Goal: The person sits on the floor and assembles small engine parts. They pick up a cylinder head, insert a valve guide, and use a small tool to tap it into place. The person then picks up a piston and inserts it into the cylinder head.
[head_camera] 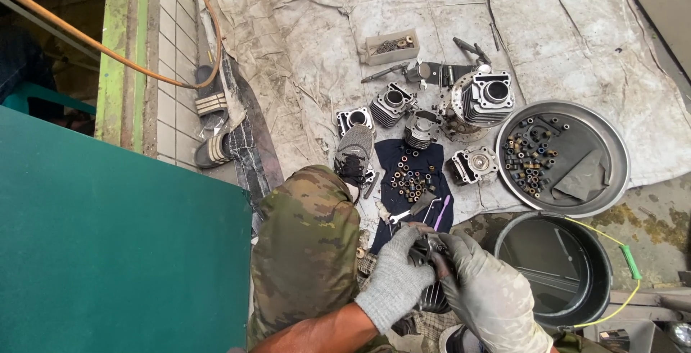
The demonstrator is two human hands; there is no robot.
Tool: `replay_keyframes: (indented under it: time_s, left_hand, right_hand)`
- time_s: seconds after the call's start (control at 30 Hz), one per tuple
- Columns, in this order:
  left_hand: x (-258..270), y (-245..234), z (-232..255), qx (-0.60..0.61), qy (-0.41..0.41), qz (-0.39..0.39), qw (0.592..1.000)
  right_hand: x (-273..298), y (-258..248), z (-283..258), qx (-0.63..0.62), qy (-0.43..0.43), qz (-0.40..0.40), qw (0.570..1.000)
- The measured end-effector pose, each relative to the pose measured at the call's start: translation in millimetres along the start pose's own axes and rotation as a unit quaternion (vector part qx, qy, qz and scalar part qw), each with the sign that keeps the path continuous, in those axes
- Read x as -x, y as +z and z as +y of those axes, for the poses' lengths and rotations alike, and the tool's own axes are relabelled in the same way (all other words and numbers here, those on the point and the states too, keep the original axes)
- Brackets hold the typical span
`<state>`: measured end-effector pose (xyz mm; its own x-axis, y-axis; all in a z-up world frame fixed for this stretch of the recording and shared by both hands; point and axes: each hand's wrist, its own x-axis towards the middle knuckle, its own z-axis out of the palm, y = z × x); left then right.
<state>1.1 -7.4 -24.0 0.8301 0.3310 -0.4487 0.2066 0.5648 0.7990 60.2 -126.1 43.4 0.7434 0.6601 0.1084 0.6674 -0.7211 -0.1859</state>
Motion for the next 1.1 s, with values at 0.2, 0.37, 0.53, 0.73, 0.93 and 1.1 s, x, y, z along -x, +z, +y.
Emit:
replay_keyframes:
  time_s: [0.2, 0.37, 0.53, 0.73, 0.93, 1.1]
  left_hand:
    - [6.1, 2.4, 16.4, -0.126, 0.021, 0.009, 0.992]
    - [-3.8, 6.3, 9.6, 0.112, -0.186, 0.07, 0.974]
    - [0.2, 4.3, 4.6, -0.11, -0.032, 0.029, 0.993]
    - [2.2, 2.5, 7.7, -0.102, -0.036, 0.027, 0.994]
    - [-8.2, -0.8, -15.7, 0.172, -0.115, 0.032, 0.978]
    - [5.7, 2.5, 9.6, -0.135, 0.015, 0.003, 0.991]
  right_hand:
    - [2.0, 7.3, 2.8, -0.051, 0.033, -0.038, 0.997]
    - [0.9, 9.9, 5.7, 0.009, 0.007, -0.003, 1.0]
    - [4.4, 15.1, 10.6, -0.028, 0.043, -0.048, 0.998]
    - [4.1, 15.7, 8.6, 0.013, 0.044, -0.023, 0.999]
    - [-4.7, 2.4, 0.9, 0.006, 0.179, -0.167, 0.97]
    - [-1.1, 5.7, 5.1, 0.038, 0.154, -0.141, 0.977]
